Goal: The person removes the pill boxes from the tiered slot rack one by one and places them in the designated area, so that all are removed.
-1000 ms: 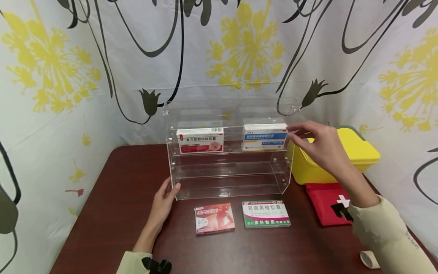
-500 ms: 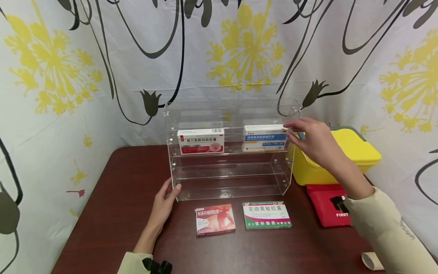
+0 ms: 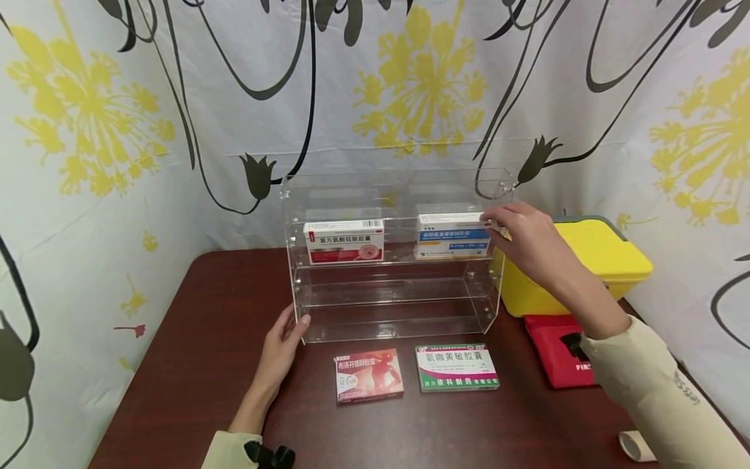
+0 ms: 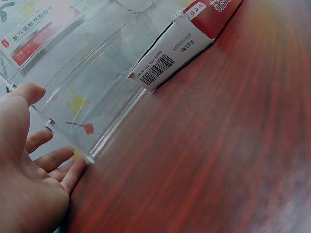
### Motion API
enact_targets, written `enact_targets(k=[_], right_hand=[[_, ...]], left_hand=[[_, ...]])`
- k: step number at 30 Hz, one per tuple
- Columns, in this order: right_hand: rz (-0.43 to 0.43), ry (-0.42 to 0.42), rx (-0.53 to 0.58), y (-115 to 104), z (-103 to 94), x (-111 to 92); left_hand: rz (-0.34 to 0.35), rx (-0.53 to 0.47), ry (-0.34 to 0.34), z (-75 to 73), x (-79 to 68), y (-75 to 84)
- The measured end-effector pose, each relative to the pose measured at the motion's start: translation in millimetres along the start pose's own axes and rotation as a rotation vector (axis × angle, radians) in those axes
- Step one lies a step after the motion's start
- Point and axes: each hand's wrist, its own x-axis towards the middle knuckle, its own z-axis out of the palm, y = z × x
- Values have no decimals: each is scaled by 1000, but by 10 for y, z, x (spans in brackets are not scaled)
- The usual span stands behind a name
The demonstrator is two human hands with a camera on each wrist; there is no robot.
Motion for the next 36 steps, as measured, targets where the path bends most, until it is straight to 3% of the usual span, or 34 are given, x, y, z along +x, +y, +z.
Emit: enact_targets(k=[12, 22, 32, 36], right_hand=[[11, 22, 36, 35, 3, -17], [-80, 98, 85, 151, 4, -22], [-7, -43, 165, 136, -78, 69], [-14, -111, 164, 171, -126, 148]], left_hand=[[18, -1, -1, 9, 13, 9], [20, 9, 8, 21, 17, 20], [7, 13, 19, 12, 13, 9], [5, 14, 21, 8, 16, -3]])
